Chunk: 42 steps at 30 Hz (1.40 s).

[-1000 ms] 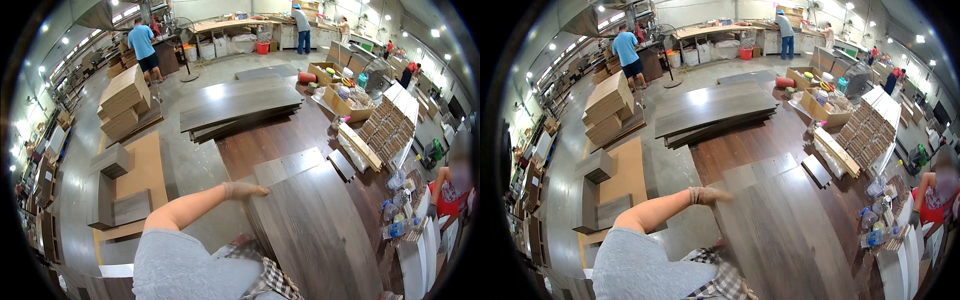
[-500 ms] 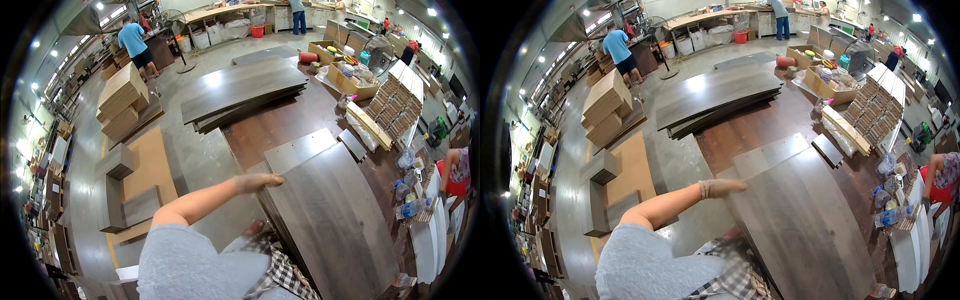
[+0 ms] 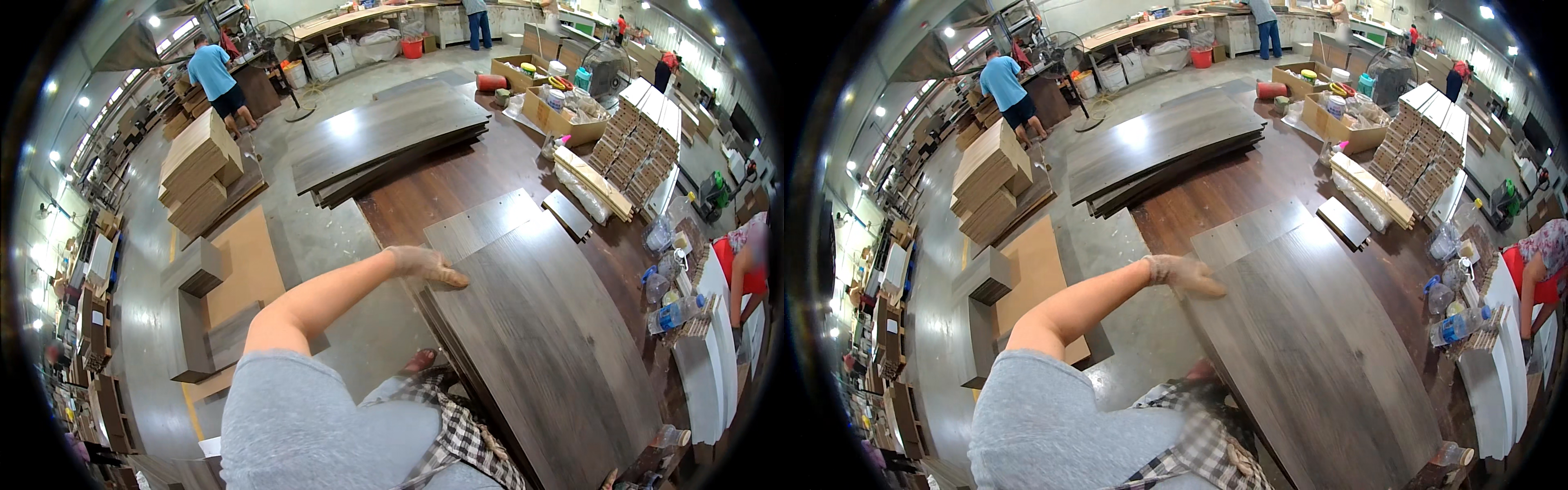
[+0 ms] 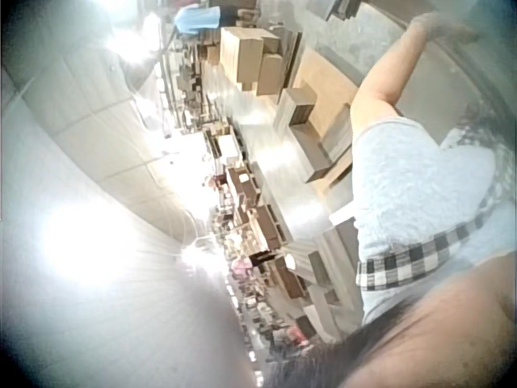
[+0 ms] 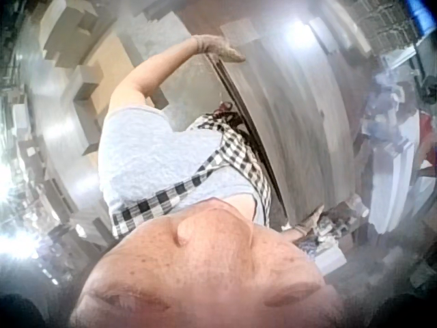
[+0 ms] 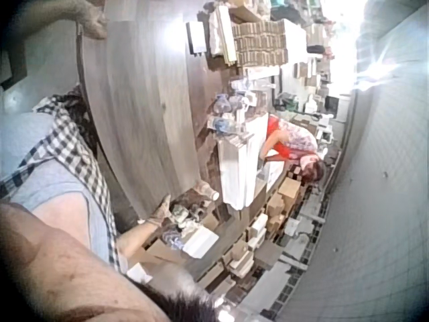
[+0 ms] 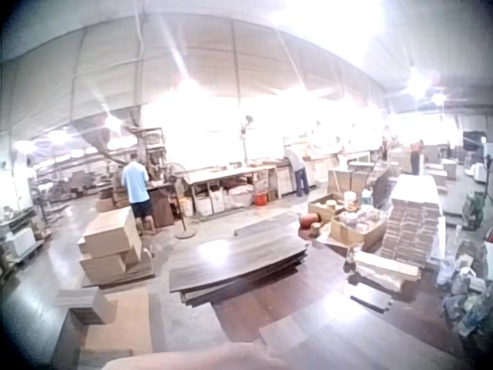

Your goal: The person moves a stack of wood panels across a table and then wipes the edges and surfaces of the panels with a cloth and a block.

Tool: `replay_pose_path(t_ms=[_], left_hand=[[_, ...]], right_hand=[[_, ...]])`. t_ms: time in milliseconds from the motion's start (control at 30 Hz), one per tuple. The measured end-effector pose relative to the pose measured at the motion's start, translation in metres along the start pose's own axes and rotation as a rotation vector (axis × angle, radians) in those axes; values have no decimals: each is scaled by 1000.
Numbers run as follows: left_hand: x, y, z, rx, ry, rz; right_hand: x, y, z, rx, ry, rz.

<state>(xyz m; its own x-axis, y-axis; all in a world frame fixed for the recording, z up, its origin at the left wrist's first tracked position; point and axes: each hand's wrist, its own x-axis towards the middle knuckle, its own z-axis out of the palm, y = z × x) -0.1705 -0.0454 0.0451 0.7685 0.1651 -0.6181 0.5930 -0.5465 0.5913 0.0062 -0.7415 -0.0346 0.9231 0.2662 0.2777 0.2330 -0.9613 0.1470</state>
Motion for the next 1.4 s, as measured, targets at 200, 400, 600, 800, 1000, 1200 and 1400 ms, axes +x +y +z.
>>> replay_pose_path(t_ms=[200, 400, 600, 800, 1000, 1200, 1400], left_hand=[[54, 25, -2, -15, 244, 134], [74, 41, -8, -236, 132, 220], [96, 22, 10, -280, 232, 270], [84, 32, -9, -513, 75, 195], [135, -17, 8, -213, 192, 472], [92, 28, -6, -459, 45, 216], [66, 20, -9, -356, 49, 211]], right_hand=[[0, 2, 2, -2, 1, -8], [-1, 5, -3, -49, -7, -32], [-3, 13, -2, -116, -9, -75], [-15, 35, 5, -313, 2, -214], [-5, 13, -9, -187, -47, -122], [0, -9, -36, -10, -161, 130], [-7, -18, -31, 168, -127, 188]])
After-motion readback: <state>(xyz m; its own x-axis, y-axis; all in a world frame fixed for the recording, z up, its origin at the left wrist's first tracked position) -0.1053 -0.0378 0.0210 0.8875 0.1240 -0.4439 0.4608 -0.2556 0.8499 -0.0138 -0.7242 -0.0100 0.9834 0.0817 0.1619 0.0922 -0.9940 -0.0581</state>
